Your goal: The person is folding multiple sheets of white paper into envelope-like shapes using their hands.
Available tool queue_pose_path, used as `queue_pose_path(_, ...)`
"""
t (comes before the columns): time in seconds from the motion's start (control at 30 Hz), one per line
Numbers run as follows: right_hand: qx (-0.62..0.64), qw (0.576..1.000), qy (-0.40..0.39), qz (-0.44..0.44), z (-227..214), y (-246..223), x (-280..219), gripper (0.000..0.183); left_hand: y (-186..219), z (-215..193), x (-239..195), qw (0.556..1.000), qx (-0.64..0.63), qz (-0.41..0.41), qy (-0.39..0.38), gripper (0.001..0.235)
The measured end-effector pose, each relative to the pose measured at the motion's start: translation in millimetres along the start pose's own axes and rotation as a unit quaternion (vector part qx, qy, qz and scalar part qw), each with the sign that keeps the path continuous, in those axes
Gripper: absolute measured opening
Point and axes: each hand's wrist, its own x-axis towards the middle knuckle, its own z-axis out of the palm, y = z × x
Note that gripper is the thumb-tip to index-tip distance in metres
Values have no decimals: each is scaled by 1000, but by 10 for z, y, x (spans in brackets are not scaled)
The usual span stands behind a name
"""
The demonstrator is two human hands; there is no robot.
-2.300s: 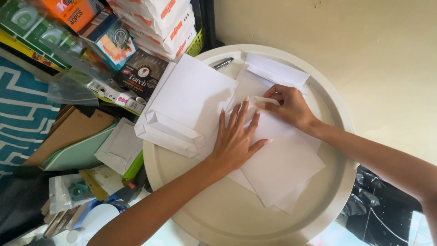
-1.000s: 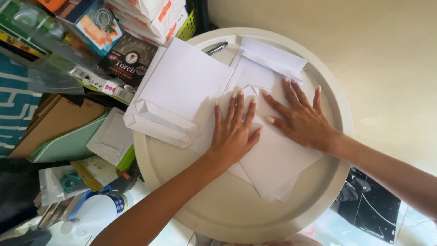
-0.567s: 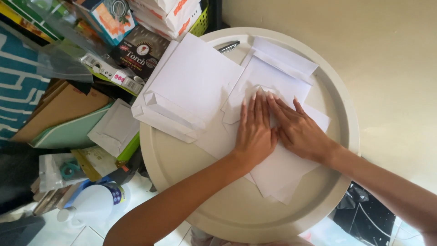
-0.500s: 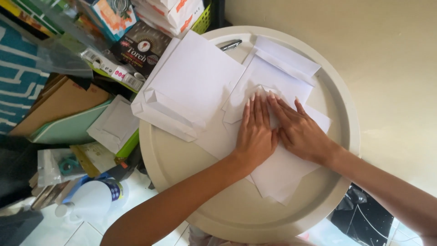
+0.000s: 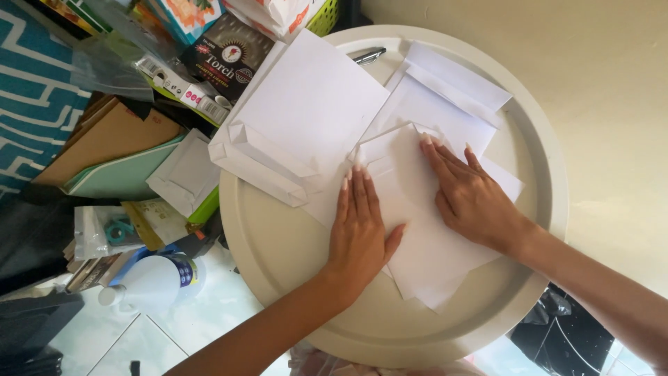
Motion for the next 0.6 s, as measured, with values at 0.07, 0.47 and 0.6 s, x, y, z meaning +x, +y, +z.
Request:
queue_pose_path(0.07, 9, 1000, -4, 0, -65, -8, 28, 63, -23, -71, -53, 1000, -10, -7, -7, 76)
queue_pose_path(0.47, 217, 962, -66, 152, 40, 594, 570, 57, -676, -68, 613, 984, -176, -20, -6, 60)
queue_pose_path(0.6, 270, 931, -119, 214, 44, 592, 535, 41, -887, 75, 859, 946, -300, -42, -114, 64)
